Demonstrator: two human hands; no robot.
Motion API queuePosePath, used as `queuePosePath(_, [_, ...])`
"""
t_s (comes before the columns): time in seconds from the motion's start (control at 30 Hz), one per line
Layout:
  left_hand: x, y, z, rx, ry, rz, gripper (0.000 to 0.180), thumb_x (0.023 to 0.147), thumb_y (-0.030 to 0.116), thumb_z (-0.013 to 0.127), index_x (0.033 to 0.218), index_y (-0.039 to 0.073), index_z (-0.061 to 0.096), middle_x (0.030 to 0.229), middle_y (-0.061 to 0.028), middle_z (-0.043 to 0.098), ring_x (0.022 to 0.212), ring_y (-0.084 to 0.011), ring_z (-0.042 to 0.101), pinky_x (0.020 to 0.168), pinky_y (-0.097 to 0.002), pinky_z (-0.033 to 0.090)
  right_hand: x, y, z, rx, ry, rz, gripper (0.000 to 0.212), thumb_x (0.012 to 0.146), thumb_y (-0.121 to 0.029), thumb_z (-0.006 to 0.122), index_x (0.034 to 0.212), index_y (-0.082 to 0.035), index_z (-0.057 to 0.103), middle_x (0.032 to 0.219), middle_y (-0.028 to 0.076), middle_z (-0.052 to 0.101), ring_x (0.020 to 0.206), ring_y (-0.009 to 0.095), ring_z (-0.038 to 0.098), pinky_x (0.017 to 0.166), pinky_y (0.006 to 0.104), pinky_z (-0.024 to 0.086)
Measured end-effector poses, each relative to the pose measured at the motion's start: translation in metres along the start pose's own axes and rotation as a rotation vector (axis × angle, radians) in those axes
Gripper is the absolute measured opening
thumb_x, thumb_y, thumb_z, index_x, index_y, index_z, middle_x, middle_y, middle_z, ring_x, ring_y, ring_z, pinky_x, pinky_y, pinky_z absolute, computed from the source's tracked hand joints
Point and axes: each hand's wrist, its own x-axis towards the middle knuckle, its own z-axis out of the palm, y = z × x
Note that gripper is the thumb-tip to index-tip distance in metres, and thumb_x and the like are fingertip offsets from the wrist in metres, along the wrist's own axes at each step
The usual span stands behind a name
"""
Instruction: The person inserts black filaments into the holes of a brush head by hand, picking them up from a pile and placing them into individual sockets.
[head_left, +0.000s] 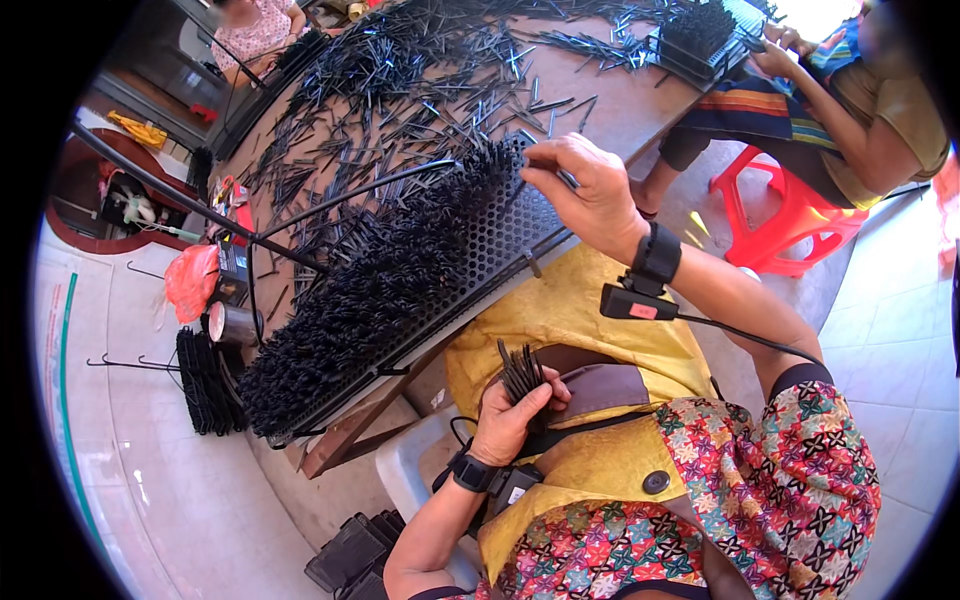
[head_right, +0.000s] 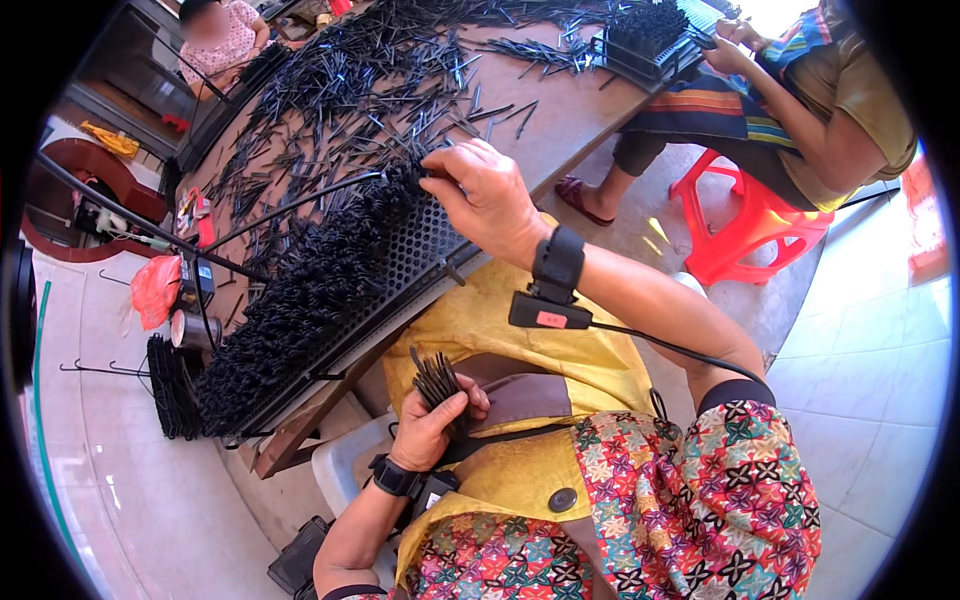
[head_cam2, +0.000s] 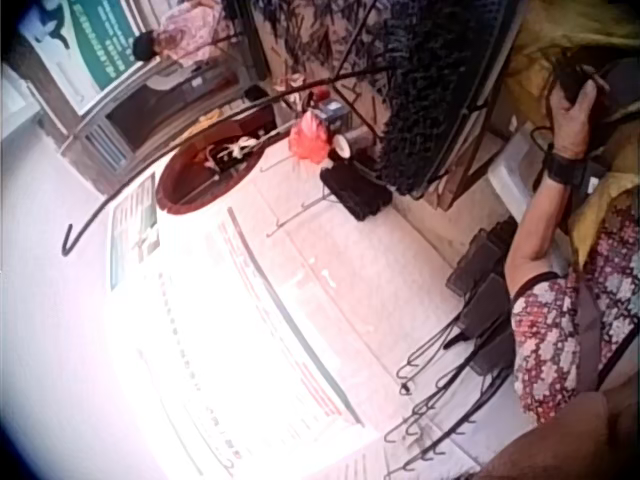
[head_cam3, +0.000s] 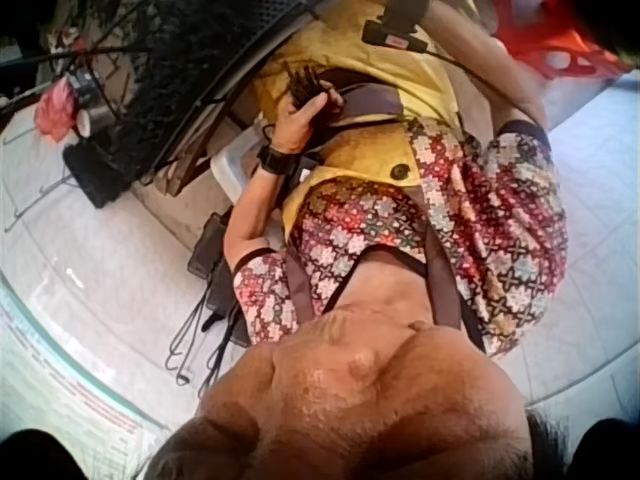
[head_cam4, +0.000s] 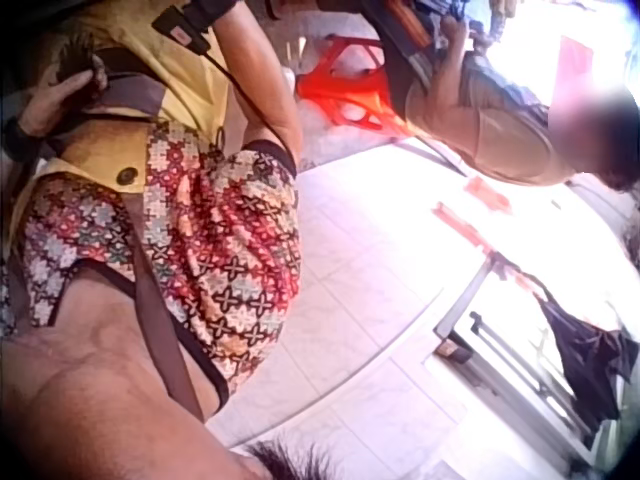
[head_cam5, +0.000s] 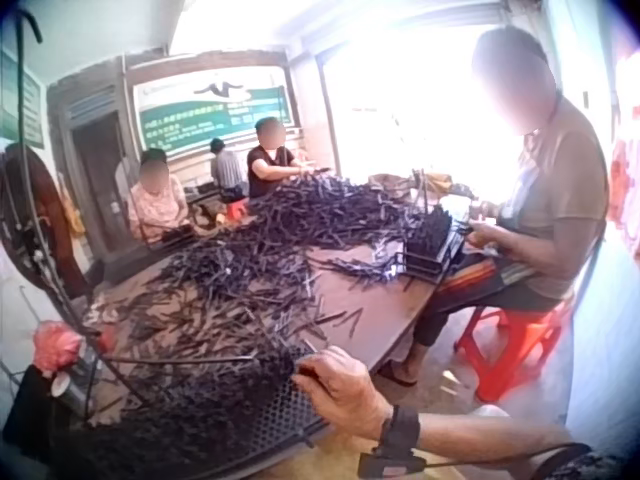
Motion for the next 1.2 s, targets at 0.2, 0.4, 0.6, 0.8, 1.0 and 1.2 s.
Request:
queuePosePath(0.2, [0.005, 0.01, 0.001, -0.239, 0.125, -0.039, 0.028, 0.092, 0.017, 0.052, 0.118, 0.008, 0.045, 0.076, -0.005, 0.049, 0.061, -0.0136, 0.047, 0.049, -0.0247, 0.039, 0.012, 0.009, 0.018, -0.075, -0.025, -0.162, 0.016, 0.07, -0.001, 0.067, 0.083, -0.002, 0.058, 0.075, 0.009, 0.058, 0.073, 0.029, 0.054, 0.064, 0.0373, 0.046])
queuePosePath(0.4, [0.006, 0.015, 0.001, -0.242, 0.155, -0.036, 0.027, 0.094, 0.019, 0.049, 0.118, 0.007, 0.045, 0.077, -0.0055, 0.05, 0.059, -0.0128, 0.046, 0.046, -0.0221, 0.035, 0.014, 0.015, 0.027, -0.144, -0.179, -0.259, 0.019, 0.068, 0.0, 0.067, 0.085, -0.001, 0.06, 0.074, 0.009, 0.058, 0.069, 0.027, 0.053, 0.061, 0.0353, 0.045])
queuePosePath(0.6, [0.005, 0.014, 0.0, -0.26, 0.189, -0.023, 0.027, 0.093, 0.02, 0.051, 0.115, 0.004, 0.046, 0.082, -0.008, 0.054, 0.063, -0.0153, 0.049, 0.047, -0.0226, 0.036, 0.021, 0.014, 0.038, -0.388, -0.623, -0.3, 0.021, 0.077, -0.013, 0.061, 0.093, 0.001, 0.059, 0.069, 0.011, 0.055, 0.066, 0.029, 0.053, 0.059, 0.0394, 0.044])
queuePosePath(0.8, [0.004, 0.014, 0.0, -0.213, 0.185, 0.009, 0.023, 0.092, 0.019, 0.052, 0.109, 0.004, 0.051, 0.081, -0.008, 0.056, 0.063, -0.0151, 0.051, 0.047, -0.0228, 0.037, -0.009, -0.019, 0.019, -0.229, -0.629, 0.001, 0.027, 0.081, -0.019, 0.063, 0.097, 0.002, 0.056, 0.072, 0.016, 0.057, 0.067, 0.033, 0.055, 0.057, 0.0405, 0.044])
queuePosePath(1.0, [0.006, 0.016, 0.004, -0.225, 0.18, 0.022, 0.02, 0.09, 0.018, 0.057, 0.103, 0.003, 0.054, 0.079, -0.0073, 0.06, 0.061, -0.0126, 0.053, 0.045, -0.0207, 0.037, -0.056, -0.052, 0.001, 0.3, -0.595, 0.306, 0.042, 0.074, -0.008, 0.07, 0.111, 0.003, 0.055, 0.083, 0.012, 0.061, 0.064, 0.017, 0.06, 0.055, 0.0275, 0.048])
queuePosePath(1.2, [0.004, 0.02, 0.007, -0.136, 0.19, 0.025, 0.019, 0.087, 0.018, 0.06, 0.097, 0.002, 0.058, 0.078, -0.0082, 0.062, 0.058, -0.0117, 0.054, 0.044, -0.0196, 0.036, -0.058, -0.059, 0.005, 0.427, -0.824, 0.607, 0.013, 0.078, -0.009, 0.066, 0.084, 0.002, 0.064, 0.071, 0.008, 0.063, 0.065, 0.011, 0.057, 0.06, 0.0266, 0.046])
